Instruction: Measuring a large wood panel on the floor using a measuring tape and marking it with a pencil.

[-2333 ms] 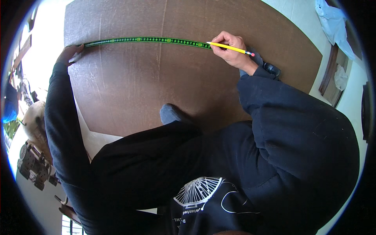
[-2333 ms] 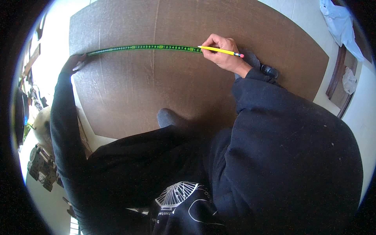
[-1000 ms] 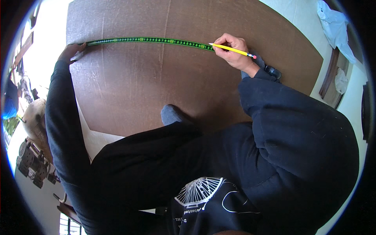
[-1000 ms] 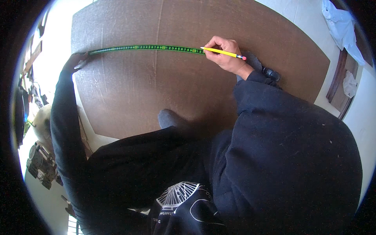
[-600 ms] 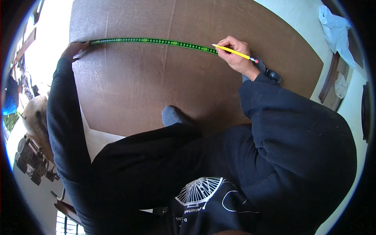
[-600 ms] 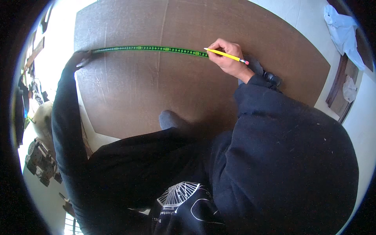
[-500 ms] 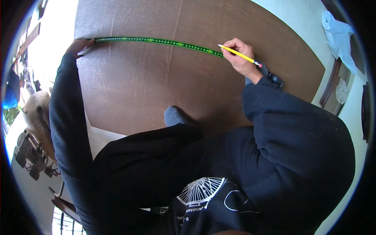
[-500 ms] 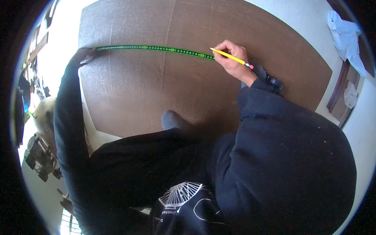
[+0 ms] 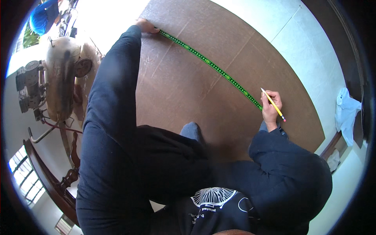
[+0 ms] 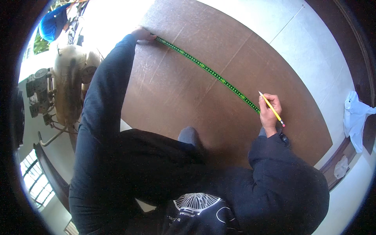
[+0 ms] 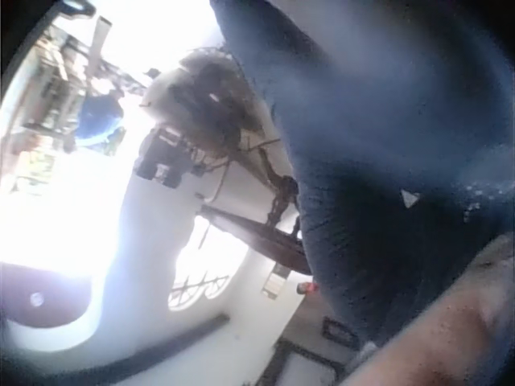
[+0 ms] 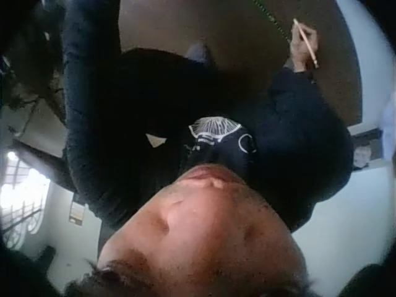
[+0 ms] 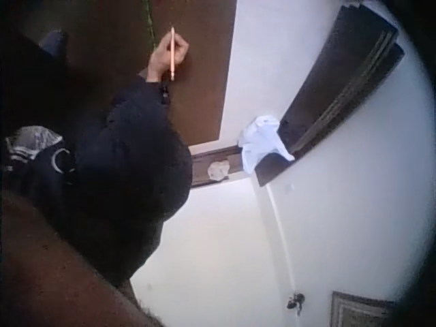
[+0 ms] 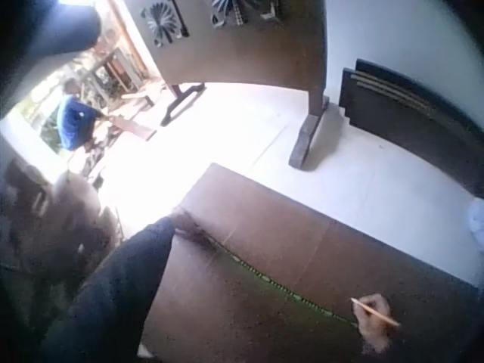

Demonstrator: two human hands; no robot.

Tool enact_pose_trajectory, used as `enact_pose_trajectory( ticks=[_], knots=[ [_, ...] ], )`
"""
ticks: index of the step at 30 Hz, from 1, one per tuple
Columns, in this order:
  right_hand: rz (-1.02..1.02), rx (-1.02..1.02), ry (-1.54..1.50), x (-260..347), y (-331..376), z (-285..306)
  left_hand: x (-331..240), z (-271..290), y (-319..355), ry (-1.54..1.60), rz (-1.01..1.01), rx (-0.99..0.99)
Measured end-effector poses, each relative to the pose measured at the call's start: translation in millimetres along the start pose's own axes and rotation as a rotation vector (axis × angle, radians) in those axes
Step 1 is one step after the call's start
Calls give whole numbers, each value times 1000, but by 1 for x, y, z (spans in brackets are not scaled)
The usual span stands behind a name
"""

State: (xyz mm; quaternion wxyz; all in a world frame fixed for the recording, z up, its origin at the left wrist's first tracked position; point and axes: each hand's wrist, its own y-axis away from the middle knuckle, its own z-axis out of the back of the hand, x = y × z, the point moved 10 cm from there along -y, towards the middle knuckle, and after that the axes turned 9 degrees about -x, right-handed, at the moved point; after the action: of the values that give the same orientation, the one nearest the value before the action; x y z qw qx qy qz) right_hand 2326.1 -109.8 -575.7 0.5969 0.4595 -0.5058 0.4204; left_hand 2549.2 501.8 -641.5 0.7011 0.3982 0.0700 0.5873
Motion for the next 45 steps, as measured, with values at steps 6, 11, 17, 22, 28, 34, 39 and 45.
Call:
enact_pose_trajectory(
  ticks=[6,11,17,22,28,34,39,45],
  knots=[
    [338,-123,503,65,-4,60,0,-13,-16,-167,-113,-43],
    [293,-371,862,82,17,133,-3,20,8,90,-77,-90],
    [203,-314,1193,71,77,166,7,14,22,123,124,-23],
    [228,-241,1106,54,101,175,5,1,11,40,-76,-46],
    [42,-216,1055,33,96,186,36,14,28,491,202,-285],
    [320,-141,977,41,87,171,58,-36,16,618,160,-415],
    [355,-185,1002,35,86,168,74,-63,18,490,19,-536],
    [385,-121,815,46,51,146,83,-54,109,467,72,-566]
  ],
)
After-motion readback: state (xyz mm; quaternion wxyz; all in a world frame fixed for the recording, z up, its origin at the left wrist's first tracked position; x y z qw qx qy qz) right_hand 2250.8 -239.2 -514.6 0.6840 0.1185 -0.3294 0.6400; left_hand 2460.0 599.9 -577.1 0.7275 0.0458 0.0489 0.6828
